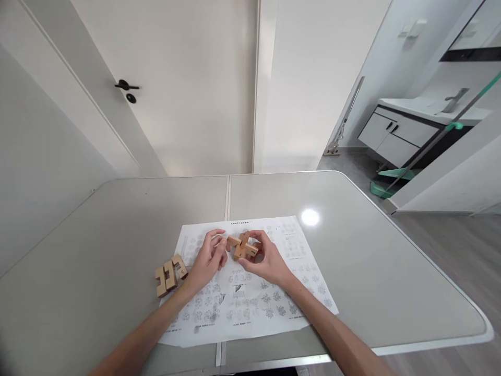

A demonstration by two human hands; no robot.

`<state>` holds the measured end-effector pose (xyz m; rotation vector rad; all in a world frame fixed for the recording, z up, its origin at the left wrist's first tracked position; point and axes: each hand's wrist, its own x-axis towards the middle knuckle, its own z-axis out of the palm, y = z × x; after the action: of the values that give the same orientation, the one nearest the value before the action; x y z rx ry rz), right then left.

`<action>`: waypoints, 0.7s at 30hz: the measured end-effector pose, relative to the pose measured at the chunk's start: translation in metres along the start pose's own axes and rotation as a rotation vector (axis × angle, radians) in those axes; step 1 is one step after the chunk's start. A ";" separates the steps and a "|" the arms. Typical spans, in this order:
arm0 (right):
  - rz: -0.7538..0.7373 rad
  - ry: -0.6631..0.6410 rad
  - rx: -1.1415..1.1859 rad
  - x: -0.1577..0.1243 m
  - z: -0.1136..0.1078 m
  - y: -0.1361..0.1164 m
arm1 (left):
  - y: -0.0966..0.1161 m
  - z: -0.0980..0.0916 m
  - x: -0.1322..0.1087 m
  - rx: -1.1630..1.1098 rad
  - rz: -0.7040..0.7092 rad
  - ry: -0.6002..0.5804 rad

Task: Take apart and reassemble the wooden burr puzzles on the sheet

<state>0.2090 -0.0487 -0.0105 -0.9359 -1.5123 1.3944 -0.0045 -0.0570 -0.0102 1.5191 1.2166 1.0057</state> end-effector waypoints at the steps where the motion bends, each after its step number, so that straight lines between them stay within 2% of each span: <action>1: -0.005 0.026 -0.004 0.001 0.000 0.001 | -0.001 0.000 0.001 -0.016 -0.004 0.021; 7: 0.013 0.213 -0.122 0.004 -0.009 0.008 | -0.009 0.003 0.001 -0.065 0.020 0.026; 11: 0.032 0.362 -0.227 0.001 -0.026 0.010 | -0.009 0.003 -0.001 -0.047 0.028 0.018; 15: 0.057 0.493 -0.331 -0.006 -0.059 0.017 | -0.010 0.002 -0.003 0.005 0.047 0.024; 21: 0.111 0.494 -0.391 -0.022 -0.112 0.028 | -0.013 0.002 -0.003 0.039 0.067 0.010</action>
<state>0.3212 -0.0270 -0.0392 -1.4986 -1.3793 0.8545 -0.0061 -0.0590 -0.0237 1.5956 1.2057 1.0397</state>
